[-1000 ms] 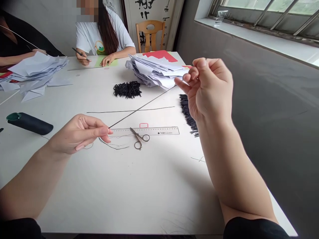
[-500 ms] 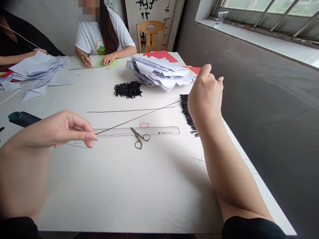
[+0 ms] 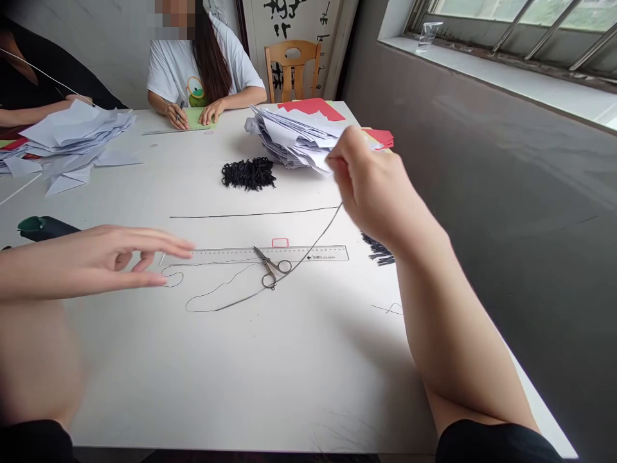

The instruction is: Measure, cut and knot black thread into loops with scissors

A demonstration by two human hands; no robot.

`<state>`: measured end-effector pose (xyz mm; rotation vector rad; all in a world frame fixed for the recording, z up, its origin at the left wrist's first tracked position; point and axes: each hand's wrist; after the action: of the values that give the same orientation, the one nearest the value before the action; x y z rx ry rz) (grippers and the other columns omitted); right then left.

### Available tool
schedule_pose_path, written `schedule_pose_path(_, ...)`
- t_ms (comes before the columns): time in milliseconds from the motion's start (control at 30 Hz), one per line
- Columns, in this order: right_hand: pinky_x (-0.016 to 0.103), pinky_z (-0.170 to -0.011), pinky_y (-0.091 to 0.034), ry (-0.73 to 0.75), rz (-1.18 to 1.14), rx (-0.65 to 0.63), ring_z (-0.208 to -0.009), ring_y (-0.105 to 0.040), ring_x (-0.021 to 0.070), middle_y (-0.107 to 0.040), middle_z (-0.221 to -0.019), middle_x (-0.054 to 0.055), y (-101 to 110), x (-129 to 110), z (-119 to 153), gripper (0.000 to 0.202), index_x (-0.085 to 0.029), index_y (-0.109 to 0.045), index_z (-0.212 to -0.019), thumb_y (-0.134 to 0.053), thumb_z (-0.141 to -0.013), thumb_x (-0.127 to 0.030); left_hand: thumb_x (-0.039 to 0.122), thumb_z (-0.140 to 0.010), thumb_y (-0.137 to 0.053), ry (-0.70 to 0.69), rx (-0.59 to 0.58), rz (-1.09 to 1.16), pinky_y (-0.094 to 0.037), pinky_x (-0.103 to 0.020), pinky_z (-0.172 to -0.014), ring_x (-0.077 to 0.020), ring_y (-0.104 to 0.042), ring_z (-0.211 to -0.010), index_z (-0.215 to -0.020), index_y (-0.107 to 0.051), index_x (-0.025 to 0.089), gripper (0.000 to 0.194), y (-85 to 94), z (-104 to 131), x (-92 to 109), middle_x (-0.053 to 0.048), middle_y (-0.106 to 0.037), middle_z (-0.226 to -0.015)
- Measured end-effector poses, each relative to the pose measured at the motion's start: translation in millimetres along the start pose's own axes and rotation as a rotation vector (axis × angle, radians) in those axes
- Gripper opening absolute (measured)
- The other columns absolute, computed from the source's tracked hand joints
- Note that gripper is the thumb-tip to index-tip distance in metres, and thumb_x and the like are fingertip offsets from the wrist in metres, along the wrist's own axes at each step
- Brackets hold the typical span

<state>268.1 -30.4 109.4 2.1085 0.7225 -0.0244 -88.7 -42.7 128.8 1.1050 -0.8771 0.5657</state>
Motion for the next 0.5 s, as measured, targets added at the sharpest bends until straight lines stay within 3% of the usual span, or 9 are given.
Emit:
schedule_pose_path(67,0.026,-0.055,-0.033,0.207,-0.189,0.012,-0.056,-0.043,0.0116,-0.053,-0.07,-0.001,-7,-20,7,0.011,-0.024,-0.041,-0.086,-0.042,-0.091,-0.014,0.019,-0.066,-0.079,-0.023,-0.05,-0.062,-0.038,-0.015,-0.041,-0.0093,-0.052,-0.049,-0.104,-0.074,0.024,0.039,-28.6,-5,12,0.001,-0.064,-0.066)
schedule_pose_path(133,0.025,-0.053,-0.036,0.346,-0.304,-0.031,-0.058,-0.046,0.0122,-0.054,-0.072,0.0,-16,-41,16,0.011,-0.024,-0.043,-0.088,-0.042,-0.091,-0.013,0.025,-0.075,-0.073,-0.065,-0.094,0.089,-0.04,-0.016,-0.041,-0.0096,-0.054,-0.051,-0.118,-0.067,0.025,0.043,-58.5,-11,18,0.0,-0.066,-0.072)
schedule_pose_path(267,0.027,-0.058,-0.039,0.552,-0.312,-0.115,-0.056,-0.04,0.0127,-0.049,-0.066,-0.001,-31,-68,27,0.017,-0.023,-0.043,-0.084,-0.041,-0.09,-0.006,0.034,-0.082,-0.068,-0.133,-0.452,0.511,-0.05,-0.02,-0.052,-0.0177,-0.067,-0.077,-0.109,-0.07,0.022,0.03,-102.4,-20,14,-0.006,-0.069,-0.082)
schedule_pose_path(333,0.027,-0.06,-0.04,0.6,-0.294,-0.088,-0.055,-0.037,0.0124,-0.047,-0.065,-0.002,-35,-71,28,0.019,-0.021,-0.042,-0.085,-0.041,-0.088,-0.003,0.034,-0.083,-0.068,-0.093,-0.501,0.657,-0.054,-0.022,-0.067,-0.0175,-0.067,-0.09,-0.1,-0.073,0.023,0.02,-112.1,-22,10,-0.005,-0.07,-0.092)
schedule_pose_path(400,0.027,-0.061,-0.039,0.601,-0.263,-0.052,-0.056,-0.037,0.0123,-0.047,-0.066,-0.002,-36,-69,27,0.02,-0.021,-0.041,-0.087,-0.041,-0.088,-0.001,0.033,-0.083,-0.069,-0.034,-0.478,0.739,-0.053,-0.021,-0.075,-0.0137,-0.067,-0.089,-0.092,-0.074,0.023,0.014,-114.8,-22,10,-0.004,-0.071,-0.092)
schedule_pose_path(500,0.026,-0.061,-0.039,0.583,-0.188,-0.009,-0.058,-0.038,0.0124,-0.046,-0.067,-0.002,-35,-64,26,0.02,-0.021,-0.04,-0.089,-0.04,-0.088,0.0,0.033,-0.079,-0.074,0.027,-0.416,0.717,-0.052,-0.016,-0.069,-0.01,-0.065,-0.076,-0.075,-0.075,0.02,0.014,-111.1,-22,13,-0.002,-0.07,-0.075)
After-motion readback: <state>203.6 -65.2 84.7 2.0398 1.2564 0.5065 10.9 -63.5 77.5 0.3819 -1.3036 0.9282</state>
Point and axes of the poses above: each hand's wrist, its own z-axis away from the middle knuckle, its own y-axis out of the back of the hand, x = y × z
